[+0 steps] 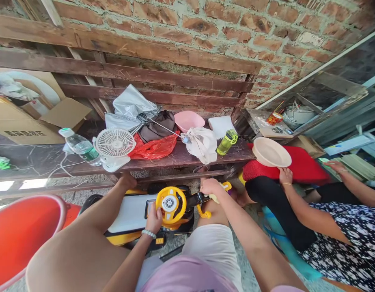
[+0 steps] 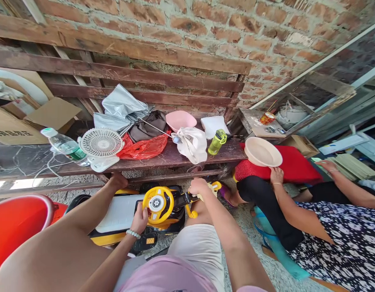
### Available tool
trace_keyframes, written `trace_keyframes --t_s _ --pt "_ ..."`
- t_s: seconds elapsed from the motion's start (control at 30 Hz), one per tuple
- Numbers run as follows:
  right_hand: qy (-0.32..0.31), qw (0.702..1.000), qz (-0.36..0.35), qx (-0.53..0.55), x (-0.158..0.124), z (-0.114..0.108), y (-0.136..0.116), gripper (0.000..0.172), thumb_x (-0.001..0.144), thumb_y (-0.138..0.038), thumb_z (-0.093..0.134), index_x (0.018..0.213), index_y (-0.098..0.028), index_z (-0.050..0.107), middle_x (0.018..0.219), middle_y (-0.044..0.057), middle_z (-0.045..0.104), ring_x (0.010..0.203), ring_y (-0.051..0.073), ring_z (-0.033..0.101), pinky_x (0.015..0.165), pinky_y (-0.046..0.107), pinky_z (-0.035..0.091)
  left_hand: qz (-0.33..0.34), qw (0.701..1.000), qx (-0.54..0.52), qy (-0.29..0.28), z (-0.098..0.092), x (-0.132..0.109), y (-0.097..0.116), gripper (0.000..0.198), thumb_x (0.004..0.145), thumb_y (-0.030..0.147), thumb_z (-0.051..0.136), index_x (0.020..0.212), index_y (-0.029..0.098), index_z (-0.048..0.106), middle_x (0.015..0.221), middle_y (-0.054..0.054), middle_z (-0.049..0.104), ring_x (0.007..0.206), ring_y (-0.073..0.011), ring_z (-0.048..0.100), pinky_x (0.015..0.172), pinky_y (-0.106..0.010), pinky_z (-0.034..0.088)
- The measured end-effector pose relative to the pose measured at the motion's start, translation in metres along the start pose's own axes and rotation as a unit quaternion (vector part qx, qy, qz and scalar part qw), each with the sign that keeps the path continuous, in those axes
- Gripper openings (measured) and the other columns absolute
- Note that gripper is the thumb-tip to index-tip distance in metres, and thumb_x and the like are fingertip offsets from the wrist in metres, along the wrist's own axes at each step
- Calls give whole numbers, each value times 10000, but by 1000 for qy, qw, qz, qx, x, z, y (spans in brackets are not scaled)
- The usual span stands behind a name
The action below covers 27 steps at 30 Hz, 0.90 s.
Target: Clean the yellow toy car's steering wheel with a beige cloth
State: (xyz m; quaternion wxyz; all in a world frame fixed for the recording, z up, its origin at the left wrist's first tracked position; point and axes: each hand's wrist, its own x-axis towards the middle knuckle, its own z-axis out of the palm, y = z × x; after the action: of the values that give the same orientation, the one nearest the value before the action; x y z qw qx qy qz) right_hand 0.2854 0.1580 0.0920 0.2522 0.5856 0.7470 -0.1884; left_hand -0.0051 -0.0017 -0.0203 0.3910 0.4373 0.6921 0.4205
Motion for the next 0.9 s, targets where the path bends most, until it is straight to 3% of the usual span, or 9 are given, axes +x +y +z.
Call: trace_keyframes --t_s 0.2,0.37,0.47,0.6,0.67,0.77,0.9 --pt "8 999 19 24 -4 0 12 370 901 -373 650 1146 -151 817 1229 188 772 1173 301 727 936 313 522 -32 999 -35 -26 -3 -2 11 274 802 509 539 921 273 467 721 -11 667 659 -246 692 662 -399 595" --pt "13 994 107 35 14 -6 19 334 780 -192 753 1099 -118 818 1131 216 789 1111 338 746 882 357 549 -37 998 -35 -38 -5 -4 12 298 816 529 538 948 271 470 720 0 655 640 -227 679 680 -401 597" --pt "36 989 139 24 23 -7 15 357 808 -123 689 1144 -77 799 1206 279 749 1219 390 689 967 458 528 -28 999 -17 -34 -6 -5 10 295 822 534 538 940 273 464 720 1 659 639 -229 682 691 -406 591" --pt "47 994 97 14 26 -2 1 364 811 -130 692 1158 -116 801 1282 247 732 1314 351 631 1071 448 466 -36 999 7 -24 -6 -3 8 252 828 490 525 934 273 453 730 -18 678 664 -249 704 678 -405 579" --pt "33 997 71 19 25 0 -7 341 777 -179 745 1110 -144 813 1234 212 760 1245 321 675 1025 390 491 -30 999 14 -28 -6 -3 6 223 833 458 512 941 273 452 738 -21 680 676 -251 709 681 -396 574" --pt "-5 999 26 44 24 0 -16 245 759 -358 796 936 -192 826 995 117 811 958 248 753 813 294 526 -11 999 26 -31 -6 -2 3 197 841 423 494 958 269 461 756 -28 678 696 -252 708 683 -385 561" --pt "-46 990 -60 120 21 -4 -24 240 713 -417 820 662 -196 742 644 -4 683 667 159 637 602 246 408 -9 999 30 -25 -5 -2 -1 179 845 410 490 946 266 454 743 -28 663 672 -248 693 661 -373 549"
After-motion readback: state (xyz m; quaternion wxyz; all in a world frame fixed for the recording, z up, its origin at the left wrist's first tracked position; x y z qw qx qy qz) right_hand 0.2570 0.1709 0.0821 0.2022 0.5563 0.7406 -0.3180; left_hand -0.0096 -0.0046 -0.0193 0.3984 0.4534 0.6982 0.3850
